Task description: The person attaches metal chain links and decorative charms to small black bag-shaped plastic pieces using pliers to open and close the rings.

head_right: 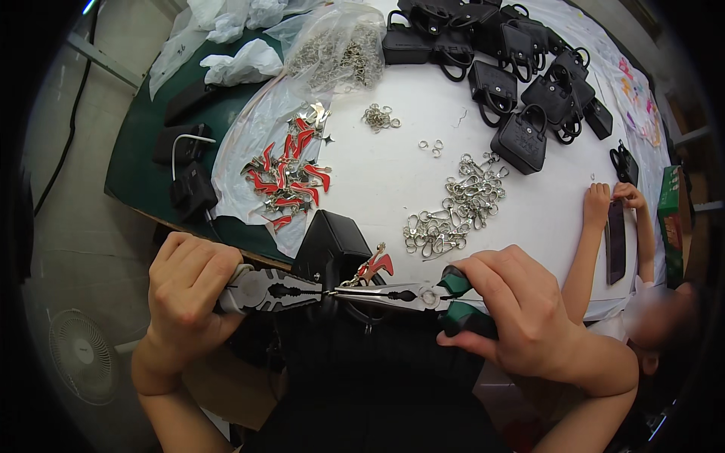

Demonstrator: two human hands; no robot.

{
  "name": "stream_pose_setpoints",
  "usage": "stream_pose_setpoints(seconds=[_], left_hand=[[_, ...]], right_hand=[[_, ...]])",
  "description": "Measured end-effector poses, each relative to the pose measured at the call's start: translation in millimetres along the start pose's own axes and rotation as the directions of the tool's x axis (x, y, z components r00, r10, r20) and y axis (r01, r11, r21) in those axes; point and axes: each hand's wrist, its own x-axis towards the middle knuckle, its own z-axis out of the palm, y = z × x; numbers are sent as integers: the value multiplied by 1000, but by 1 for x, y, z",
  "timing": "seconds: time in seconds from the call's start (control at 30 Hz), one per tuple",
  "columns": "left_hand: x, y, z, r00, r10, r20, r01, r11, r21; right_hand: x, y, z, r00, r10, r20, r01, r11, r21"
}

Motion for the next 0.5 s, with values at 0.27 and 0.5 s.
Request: stream_pose_setpoints(seconds=[0.27, 0.5], left_hand=[[2, -3, 14, 995, -10, -99, 9, 1000, -3], [2, -2, 20, 991, -28, -130, 30, 999, 12]], right_hand=[[-3, 0, 13, 997, 70, -32, -66, 992, 108], [-6, 2, 21, 991, 127, -31, -120, 977, 175]])
